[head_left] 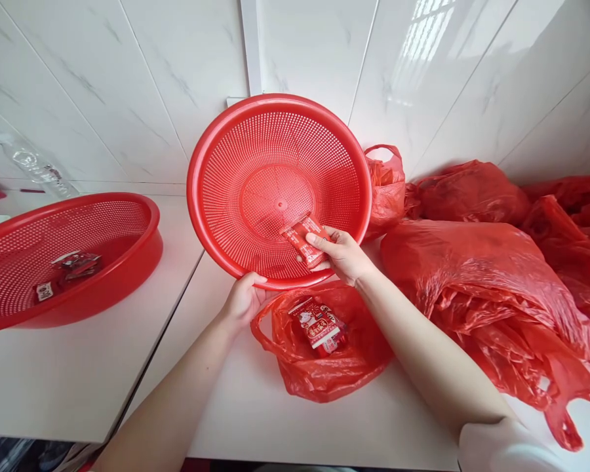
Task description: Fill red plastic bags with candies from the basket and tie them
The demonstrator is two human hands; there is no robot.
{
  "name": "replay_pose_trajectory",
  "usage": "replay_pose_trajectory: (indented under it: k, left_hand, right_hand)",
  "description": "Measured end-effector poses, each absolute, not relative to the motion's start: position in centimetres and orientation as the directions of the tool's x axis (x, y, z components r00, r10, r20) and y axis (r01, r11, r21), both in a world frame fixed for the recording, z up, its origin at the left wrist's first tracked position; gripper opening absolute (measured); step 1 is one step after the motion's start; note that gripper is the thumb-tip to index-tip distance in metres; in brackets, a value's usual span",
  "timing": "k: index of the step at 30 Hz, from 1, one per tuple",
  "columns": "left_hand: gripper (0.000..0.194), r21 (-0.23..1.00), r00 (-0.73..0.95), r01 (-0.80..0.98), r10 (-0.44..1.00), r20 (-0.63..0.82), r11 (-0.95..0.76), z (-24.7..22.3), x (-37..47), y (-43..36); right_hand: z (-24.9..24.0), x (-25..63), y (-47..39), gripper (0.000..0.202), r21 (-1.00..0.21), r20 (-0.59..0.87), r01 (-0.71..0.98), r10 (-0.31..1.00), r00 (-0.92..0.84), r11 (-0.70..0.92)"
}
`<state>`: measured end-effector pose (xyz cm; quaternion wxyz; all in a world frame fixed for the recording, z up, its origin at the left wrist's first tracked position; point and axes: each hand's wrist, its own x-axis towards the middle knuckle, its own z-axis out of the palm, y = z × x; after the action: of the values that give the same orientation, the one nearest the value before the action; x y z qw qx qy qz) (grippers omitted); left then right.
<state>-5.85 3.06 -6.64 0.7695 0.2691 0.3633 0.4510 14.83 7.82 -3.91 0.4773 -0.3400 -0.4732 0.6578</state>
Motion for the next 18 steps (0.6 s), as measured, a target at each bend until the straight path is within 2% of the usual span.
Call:
replay_pose_trajectory:
  k: [2, 6, 18]
  left_hand:
    - [0.044, 0.747, 0.325, -0.501, 0.895, -0.306, 0.437, -6.65, -5.86, 3.07]
    - [0.045, 0.761, 0.327, -0.491, 0.9, -0.289, 0.423, -6.58, -5.86, 3.07]
    - [0.042, 0.767, 0.304, -0.486, 0.904, -0.301, 0.419, -6.44, -5.68, 2.94]
  right_hand:
    - [-3.72, 14.94, 7.78, 0.038, -0.945, 0.005, -0.31, 0.945, -0.327, -0.102]
    - [-3.42, 14.96, 7.72, 0.031, -0.927, 0.104, -0.374, 0.961, -0.258, 0.0]
    - [-3.77, 14.81, 8.07, 0.031, -0.931, 0.115, -0.365, 0.961, -0.251, 0.016]
